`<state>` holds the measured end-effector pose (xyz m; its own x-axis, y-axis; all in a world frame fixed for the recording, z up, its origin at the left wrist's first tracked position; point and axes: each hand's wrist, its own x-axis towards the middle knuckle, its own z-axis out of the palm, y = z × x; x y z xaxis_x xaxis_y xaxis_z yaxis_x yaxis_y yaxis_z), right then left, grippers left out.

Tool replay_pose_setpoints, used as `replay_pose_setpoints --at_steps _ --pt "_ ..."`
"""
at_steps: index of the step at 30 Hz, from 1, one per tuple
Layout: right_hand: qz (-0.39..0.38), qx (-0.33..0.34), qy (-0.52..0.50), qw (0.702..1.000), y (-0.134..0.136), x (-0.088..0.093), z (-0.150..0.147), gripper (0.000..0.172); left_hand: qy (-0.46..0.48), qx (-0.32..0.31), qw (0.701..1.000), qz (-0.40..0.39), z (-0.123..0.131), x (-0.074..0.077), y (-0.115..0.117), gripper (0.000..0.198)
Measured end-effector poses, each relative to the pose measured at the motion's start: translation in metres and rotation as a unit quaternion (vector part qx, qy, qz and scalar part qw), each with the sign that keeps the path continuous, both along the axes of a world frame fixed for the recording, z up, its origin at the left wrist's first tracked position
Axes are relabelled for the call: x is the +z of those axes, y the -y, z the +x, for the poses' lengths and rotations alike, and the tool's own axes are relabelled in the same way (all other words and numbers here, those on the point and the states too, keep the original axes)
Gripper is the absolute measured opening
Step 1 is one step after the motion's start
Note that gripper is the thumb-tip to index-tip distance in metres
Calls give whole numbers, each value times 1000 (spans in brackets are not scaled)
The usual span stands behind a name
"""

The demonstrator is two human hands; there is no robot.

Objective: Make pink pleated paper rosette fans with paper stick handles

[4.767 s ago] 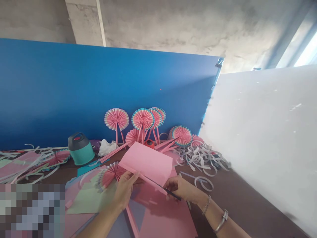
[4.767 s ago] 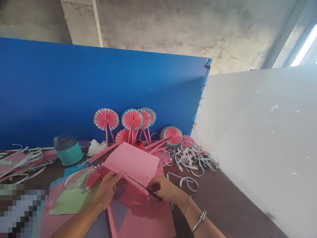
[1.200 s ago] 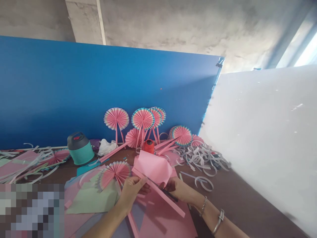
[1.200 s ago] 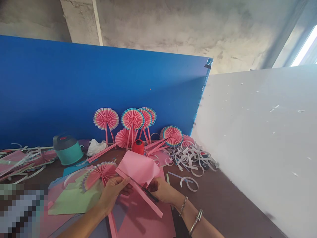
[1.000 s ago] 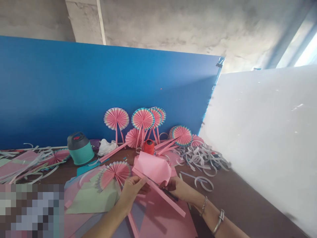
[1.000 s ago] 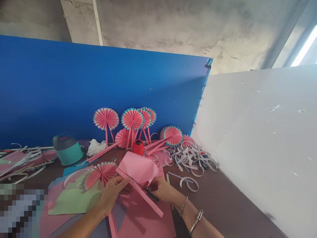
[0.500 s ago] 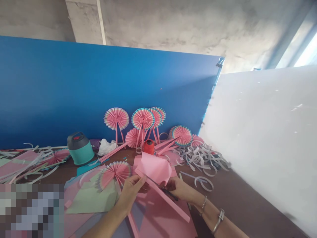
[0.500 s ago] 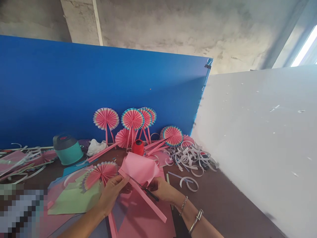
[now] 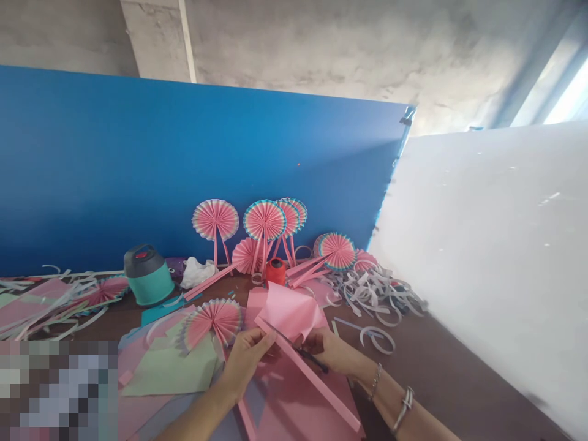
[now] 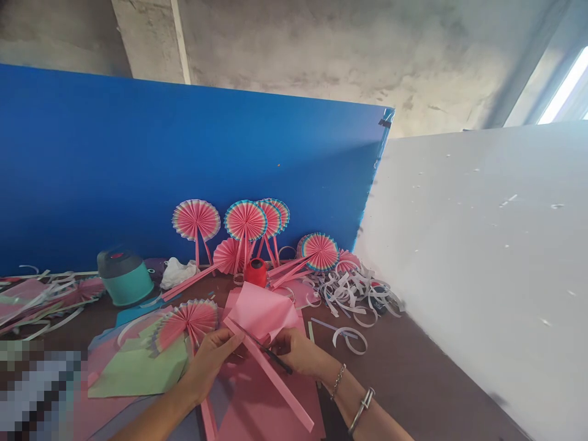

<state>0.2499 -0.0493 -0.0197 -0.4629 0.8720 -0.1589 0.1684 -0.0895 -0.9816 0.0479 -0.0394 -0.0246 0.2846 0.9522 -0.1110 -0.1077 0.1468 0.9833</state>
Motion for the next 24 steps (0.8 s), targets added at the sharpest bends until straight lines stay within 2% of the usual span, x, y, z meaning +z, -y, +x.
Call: replay_pose_setpoints --at_steps 7,10,15,18,21,24 --pt "-8 -22 8 1000 0 -2 0 28 -1 2 1000 -2 1 -4 -1 43" --pt "-20 -22 -7 1000 -1 -5 -1 33 6 -15 1000 -10 3 -6 0 44" --pt "-12 -47 8 999 -5 -14 -2 39 1 -30 1000 1 5 -3 2 44" --pt "-12 -93 8 996 -10 -21 0 44 -3 -37 999 -11 5 2 4 44" --pt "33 -174 27 984 -17 -24 8 49 8 -4 1000 -14 1 7 2 42" --pt "114 -232 134 957 -20 -21 22 41 27 32 999 -11 -5 11 -1 39"
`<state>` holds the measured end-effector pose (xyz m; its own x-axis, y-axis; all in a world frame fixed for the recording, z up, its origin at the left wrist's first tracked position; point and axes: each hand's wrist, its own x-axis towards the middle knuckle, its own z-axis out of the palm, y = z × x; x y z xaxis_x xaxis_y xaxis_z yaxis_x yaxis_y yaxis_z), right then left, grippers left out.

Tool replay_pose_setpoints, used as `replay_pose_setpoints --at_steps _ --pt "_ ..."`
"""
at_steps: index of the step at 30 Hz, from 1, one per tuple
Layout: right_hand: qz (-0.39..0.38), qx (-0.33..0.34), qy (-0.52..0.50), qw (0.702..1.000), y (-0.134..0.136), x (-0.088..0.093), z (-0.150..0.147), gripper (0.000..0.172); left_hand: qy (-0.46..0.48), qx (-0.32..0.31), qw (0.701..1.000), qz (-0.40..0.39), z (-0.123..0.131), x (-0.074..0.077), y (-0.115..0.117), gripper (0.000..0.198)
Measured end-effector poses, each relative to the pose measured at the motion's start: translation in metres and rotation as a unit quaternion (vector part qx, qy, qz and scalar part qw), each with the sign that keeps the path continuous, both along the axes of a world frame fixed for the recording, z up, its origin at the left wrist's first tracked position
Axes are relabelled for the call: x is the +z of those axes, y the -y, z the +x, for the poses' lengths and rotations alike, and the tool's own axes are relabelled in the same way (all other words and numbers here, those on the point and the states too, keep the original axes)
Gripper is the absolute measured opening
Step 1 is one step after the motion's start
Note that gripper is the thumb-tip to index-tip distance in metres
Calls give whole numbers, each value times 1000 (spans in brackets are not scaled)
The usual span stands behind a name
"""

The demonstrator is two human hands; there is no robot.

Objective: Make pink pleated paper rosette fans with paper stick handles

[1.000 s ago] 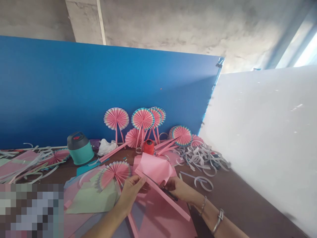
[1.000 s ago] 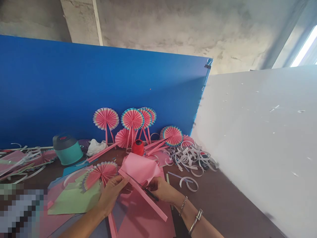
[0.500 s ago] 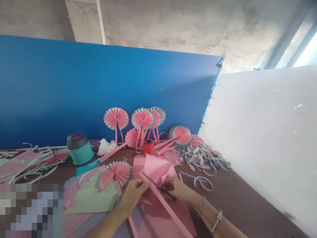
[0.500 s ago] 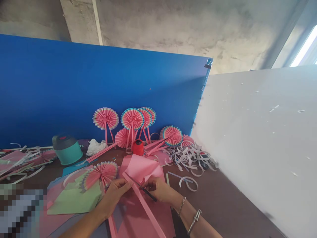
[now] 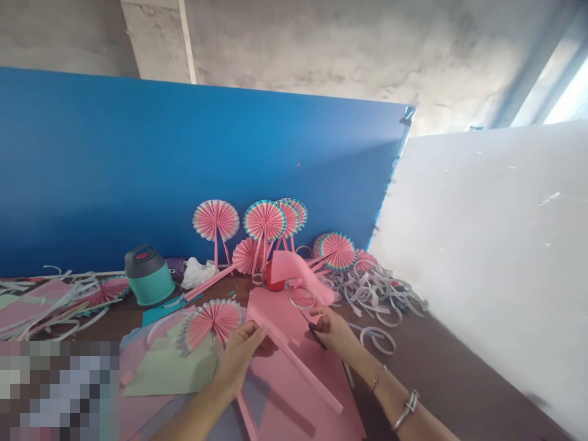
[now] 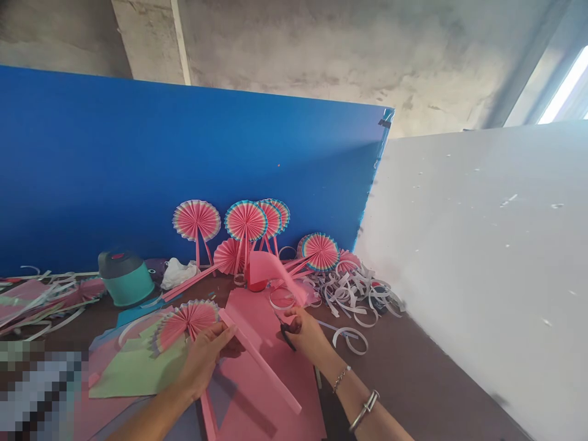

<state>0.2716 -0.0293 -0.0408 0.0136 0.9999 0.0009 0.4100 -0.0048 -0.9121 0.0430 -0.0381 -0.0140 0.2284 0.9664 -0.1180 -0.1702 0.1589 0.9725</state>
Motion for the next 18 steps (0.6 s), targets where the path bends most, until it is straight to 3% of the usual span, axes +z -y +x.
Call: replay_pose_setpoints --at_steps 3,7,13,18 --pt "53 -33 180 982 2 10 13 14 22 24 999 -1 -4 0 -4 38" --pt "52 -47 323 944 9 26 19 17 37 45 998 -7 -6 -2 -6 37" --pt "93 -55 393 913 8 24 22 6 35 64 997 -17 -7 2 -5 35" --pt "-10 -28 294 955 -5 8 38 21 35 65 997 -23 -7 3 -5 37"
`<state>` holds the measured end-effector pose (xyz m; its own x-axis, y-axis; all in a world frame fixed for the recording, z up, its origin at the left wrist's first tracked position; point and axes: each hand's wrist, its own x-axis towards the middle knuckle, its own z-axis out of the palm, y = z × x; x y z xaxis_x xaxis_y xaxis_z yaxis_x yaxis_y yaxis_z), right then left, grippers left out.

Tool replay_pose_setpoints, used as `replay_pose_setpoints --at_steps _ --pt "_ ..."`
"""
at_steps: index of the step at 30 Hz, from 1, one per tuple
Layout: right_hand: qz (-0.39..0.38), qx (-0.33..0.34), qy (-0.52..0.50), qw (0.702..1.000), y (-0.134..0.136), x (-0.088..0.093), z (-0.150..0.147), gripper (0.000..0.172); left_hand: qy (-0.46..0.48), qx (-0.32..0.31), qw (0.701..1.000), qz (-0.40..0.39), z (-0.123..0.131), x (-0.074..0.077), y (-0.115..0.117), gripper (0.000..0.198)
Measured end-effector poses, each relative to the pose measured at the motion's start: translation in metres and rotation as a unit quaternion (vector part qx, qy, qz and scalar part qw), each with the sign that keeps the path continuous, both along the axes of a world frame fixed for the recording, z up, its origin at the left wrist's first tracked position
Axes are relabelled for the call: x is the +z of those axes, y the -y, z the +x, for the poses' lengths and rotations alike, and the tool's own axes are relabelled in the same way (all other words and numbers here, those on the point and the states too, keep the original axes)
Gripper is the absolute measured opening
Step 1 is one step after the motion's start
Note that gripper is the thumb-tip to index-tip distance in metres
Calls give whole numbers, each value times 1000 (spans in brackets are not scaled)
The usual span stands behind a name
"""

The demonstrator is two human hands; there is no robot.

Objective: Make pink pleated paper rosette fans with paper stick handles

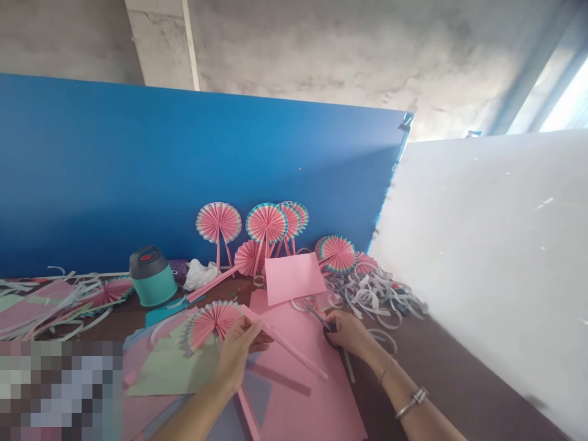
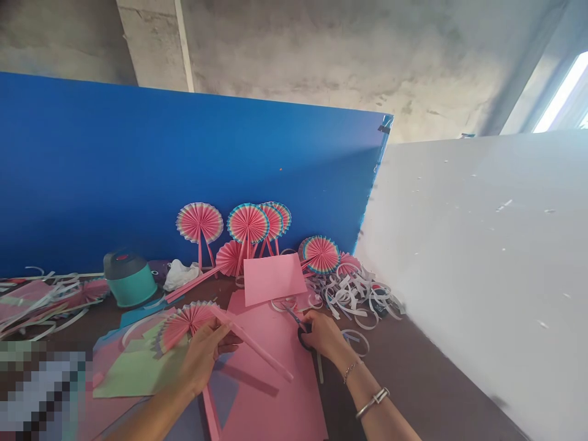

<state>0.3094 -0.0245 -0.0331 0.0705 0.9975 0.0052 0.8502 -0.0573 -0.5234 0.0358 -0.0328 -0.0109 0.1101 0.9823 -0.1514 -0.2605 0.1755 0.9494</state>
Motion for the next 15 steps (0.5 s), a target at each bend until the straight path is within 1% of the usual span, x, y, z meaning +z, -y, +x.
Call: replay_pose_setpoints --at_steps 1,3,5,6,8,10,12,15 --pt "-3 6 -33 999 -1 -1 1 25 0 1 1000 2 0 0 0 37" --pt "32 16 -97 995 -1 2 -2 26 2 4 1000 7 1 -1 -1 37" --pt "78 36 -152 985 4 9 -16 23 6 4 1000 10 2 -2 -1 38" --pt "76 68 -180 978 7 13 -26 29 8 3 1000 12 2 -2 0 38" --pt "21 121 -236 964 15 21 -51 36 12 -2 1000 18 3 -2 1 39" --pt "-48 188 -270 943 21 27 -77 37 17 -7 1000 24 4 -2 1 39" --pt "-76 170 -298 936 21 30 -96 35 27 -10 999 28 3 -2 0 39" --pt "-102 135 -366 915 13 30 -112 33 56 -3 998 30 -2 0 -3 36"
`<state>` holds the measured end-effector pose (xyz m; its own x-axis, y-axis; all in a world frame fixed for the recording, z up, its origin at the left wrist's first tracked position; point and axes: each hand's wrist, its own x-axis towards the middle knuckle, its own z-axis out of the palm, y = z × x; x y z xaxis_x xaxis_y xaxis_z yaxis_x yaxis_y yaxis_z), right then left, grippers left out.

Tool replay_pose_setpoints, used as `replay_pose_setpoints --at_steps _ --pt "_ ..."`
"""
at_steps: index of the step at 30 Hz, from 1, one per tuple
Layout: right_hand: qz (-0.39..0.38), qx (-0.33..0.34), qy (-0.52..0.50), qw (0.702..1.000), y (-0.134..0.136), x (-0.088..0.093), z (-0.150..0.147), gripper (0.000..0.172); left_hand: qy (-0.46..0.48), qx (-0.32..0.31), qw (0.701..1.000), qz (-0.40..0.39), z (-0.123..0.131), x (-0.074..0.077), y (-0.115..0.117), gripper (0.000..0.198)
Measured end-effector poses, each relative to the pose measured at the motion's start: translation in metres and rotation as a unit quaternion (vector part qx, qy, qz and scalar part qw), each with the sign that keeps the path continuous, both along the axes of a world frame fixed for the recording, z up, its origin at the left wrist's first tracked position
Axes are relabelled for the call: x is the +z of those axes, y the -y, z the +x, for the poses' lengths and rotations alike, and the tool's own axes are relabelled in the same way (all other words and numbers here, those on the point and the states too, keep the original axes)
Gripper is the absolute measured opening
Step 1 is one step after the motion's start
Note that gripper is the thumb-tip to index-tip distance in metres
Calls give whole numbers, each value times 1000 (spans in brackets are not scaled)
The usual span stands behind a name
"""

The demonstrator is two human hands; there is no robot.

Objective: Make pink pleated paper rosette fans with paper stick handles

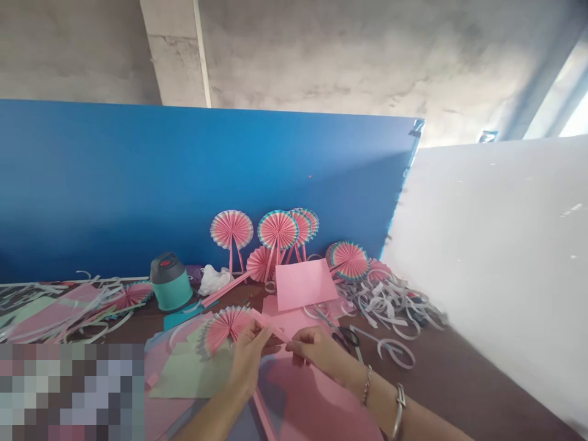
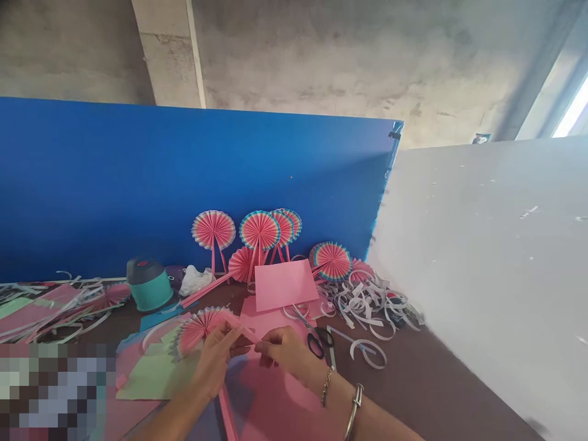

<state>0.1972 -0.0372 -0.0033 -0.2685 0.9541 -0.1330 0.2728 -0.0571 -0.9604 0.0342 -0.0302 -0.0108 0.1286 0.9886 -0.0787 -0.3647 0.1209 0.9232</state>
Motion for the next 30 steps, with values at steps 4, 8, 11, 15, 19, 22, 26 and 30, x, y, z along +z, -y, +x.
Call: replay_pose_setpoints --at_steps 4,8,11,15,19,22,26,30 --pt "-39 10 -92 995 -13 -7 -6 34 24 -1 1000 -7 -9 2 -7 32" --pt "-62 6 -146 987 -16 -21 -4 38 34 15 999 -35 -15 -1 -14 33" --pt "-65 3 -141 988 -15 -28 -1 43 56 39 995 -70 -17 -5 -18 35" --pt "-70 11 -121 990 -15 -31 0 47 71 58 990 -110 -17 -7 -19 32" --pt "-48 13 -95 994 -15 -31 0 50 84 67 988 -113 -14 -6 -17 28" --pt "-47 20 -87 995 -15 -31 2 50 90 81 987 -110 -14 -7 -18 22" --pt "-55 12 -65 996 -15 -27 8 48 106 131 980 -108 -22 -10 -26 11" --pt "-66 -13 -61 996 -15 -21 12 46 120 141 979 -89 -29 -10 -32 12"
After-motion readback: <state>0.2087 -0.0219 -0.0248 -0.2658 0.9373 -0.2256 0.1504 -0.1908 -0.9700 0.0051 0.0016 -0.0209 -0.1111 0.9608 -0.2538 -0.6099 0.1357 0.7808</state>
